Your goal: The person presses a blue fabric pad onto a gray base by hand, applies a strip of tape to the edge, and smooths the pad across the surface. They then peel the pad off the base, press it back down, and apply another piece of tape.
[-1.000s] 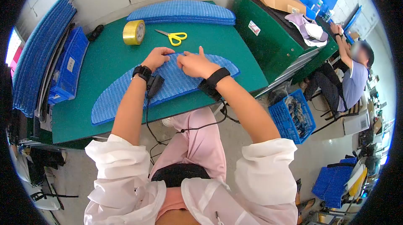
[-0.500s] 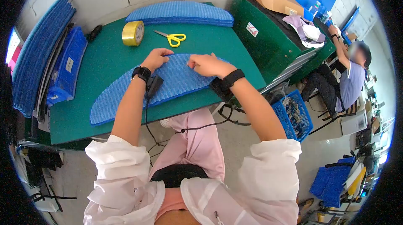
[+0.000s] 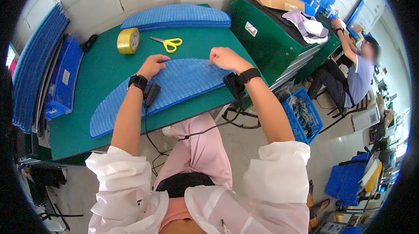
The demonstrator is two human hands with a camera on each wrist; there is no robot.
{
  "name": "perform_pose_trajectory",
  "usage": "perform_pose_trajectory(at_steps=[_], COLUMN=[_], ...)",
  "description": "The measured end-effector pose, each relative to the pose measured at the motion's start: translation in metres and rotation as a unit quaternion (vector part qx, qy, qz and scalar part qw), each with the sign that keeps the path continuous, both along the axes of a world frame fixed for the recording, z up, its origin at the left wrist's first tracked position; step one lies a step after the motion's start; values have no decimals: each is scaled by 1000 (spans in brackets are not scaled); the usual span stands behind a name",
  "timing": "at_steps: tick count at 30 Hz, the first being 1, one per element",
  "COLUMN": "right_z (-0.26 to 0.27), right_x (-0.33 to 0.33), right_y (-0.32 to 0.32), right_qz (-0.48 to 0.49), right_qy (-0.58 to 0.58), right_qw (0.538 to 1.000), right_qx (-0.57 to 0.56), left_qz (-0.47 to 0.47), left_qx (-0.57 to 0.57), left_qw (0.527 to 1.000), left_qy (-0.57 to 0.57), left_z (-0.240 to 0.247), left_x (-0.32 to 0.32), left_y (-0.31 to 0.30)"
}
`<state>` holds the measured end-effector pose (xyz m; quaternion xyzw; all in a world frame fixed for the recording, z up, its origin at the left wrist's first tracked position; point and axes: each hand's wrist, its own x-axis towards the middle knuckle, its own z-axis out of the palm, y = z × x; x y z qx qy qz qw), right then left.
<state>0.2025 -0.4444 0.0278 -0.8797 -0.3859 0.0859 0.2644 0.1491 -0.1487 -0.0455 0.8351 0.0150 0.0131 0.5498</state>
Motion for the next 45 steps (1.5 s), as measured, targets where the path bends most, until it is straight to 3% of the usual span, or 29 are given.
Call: perform_pose_trajectory(at_steps=[2, 5, 9, 11, 15, 17, 20, 24, 27, 29, 31, 34, 37, 40, 41, 43, 45], right_z=[3, -5, -13, -24, -34, -35, -64, -47, -59, -63, -60, -45, -48, -50, -45, -49, -56], right_x=[0, -12, -28, -29, -35, -51, -66, -86, -82, -82, -88, -115, -139, -168, -185, -207, -220], right_y=[-7, -13, -23, -41, -66, -71, -71, -69, -72, -72, -67, -54, -27, 26, 49, 81, 106], right_qz=[-115, -109, -101, -48, -116, -168, -195, -201, -184, -175, -196, -204, -159, -64, -46, -38, -20], right_qy=[14, -42, -27, 41, 8, -14, -49, 22, 21, 42, -30, -53, -86, -65, -35, -59, -102], right_qw=[993, 988, 991, 993, 967, 979, 977, 979, 979, 976, 951, 947, 949, 957, 966, 971, 972], right_qx=[-31, -96, -83, 99, 225, 112, 76, 30, 87, 127, 238, 243, 258, 275, 252, 228, 211], left_qz=[-6, -1, -12, -14, -31, -28, -45, -21, -13, -47, -79, -102, -46, 65, 74, 113, 117], left_qx=[-23, -5, -2, -5, -10, -8, 14, 52, 42, 134, 209, 319, 370, 479, 478, 516, 511], left_qw=[1000, 1000, 1000, 1000, 999, 999, 999, 998, 997, 985, 963, 910, 900, 858, 859, 845, 849], left_qy=[9, 24, 17, 19, 3, 26, 22, -12, -69, -94, -154, -242, -224, -172, -168, -84, -73], left_z=[0, 6, 4, 11, -9, -6, 4, 40, 60, 66, 60, 60, 45, 9, 3, -2, 3], left_x=[-1, -5, -4, -8, 7, 8, 3, -11, -43, -76, -115, -194, -257, -297, -299, -296, -293], left_y=[-1, -3, -3, -4, 5, 8, 6, 5, 8, 12, 18, 8, 0, -5, -8, -12, -13])
